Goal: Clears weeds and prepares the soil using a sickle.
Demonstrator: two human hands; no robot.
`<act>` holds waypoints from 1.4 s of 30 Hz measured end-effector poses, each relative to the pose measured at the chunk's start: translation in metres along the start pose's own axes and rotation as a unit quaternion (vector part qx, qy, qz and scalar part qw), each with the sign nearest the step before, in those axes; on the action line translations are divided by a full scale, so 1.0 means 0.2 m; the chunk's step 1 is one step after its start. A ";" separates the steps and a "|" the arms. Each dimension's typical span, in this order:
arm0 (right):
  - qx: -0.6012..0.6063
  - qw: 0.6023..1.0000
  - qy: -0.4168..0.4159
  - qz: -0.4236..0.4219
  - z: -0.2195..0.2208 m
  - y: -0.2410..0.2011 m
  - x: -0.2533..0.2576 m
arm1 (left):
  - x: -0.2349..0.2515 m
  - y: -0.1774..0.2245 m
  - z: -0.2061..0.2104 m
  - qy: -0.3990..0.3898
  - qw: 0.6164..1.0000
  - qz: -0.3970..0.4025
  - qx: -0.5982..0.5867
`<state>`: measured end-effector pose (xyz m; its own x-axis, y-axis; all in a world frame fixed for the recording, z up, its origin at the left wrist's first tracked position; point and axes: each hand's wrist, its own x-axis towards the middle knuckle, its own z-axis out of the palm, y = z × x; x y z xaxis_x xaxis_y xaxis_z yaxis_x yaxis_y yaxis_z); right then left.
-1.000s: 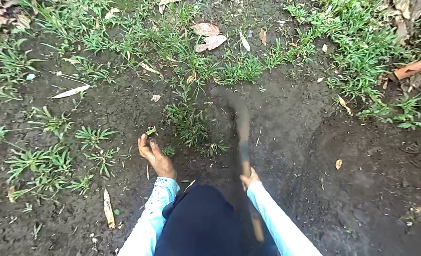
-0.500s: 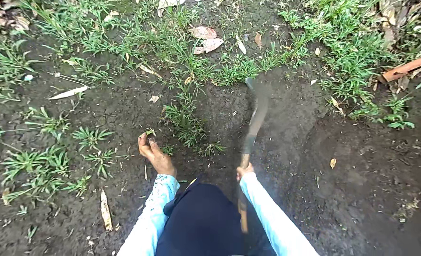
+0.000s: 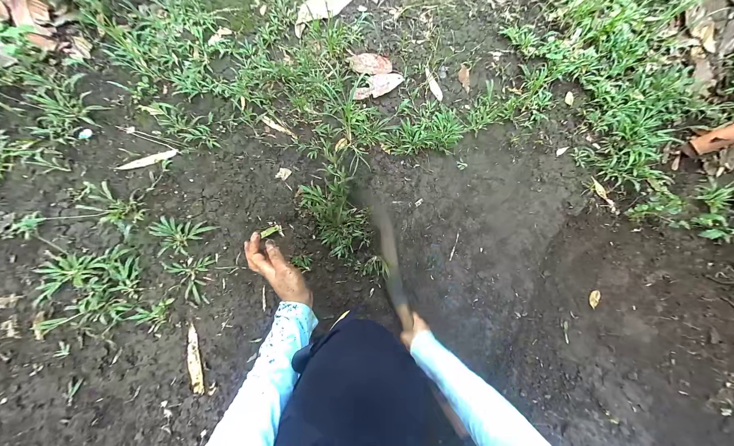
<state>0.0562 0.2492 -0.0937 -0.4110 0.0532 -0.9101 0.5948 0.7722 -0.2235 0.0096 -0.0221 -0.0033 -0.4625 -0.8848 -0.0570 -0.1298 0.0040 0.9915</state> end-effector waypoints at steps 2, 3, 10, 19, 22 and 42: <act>-0.092 0.994 -0.050 -0.002 0.05 0.19 -0.07 | 0.03 0.00 -0.01 0.017 1.000 -0.005 0.009; -0.082 0.995 -0.050 -0.005 0.03 0.23 -0.12 | 0.03 -0.01 -0.02 0.024 1.000 -0.008 0.017; 0.104 0.993 0.059 0.018 -0.08 -0.10 -0.02 | 0.06 -0.08 -0.10 0.070 0.996 -0.033 0.035; 0.166 0.984 0.064 0.003 -0.18 0.07 -0.08 | 0.03 -0.05 -0.04 0.054 0.998 -0.028 0.017; 0.180 0.980 0.081 0.005 -0.11 -0.14 0.00 | 0.04 -0.08 -0.06 0.067 0.997 -0.035 0.016; -0.182 0.982 -0.053 -0.008 -0.08 0.21 -0.08 | 0.13 -0.15 -0.13 0.133 0.987 -0.071 0.053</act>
<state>0.0775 0.2916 -0.0823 -0.3331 -0.0126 -0.9428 0.2936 0.9488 -0.1164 0.0237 -0.0581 -0.0313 -0.1888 -0.9709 -0.1474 -0.2737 -0.0921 0.9574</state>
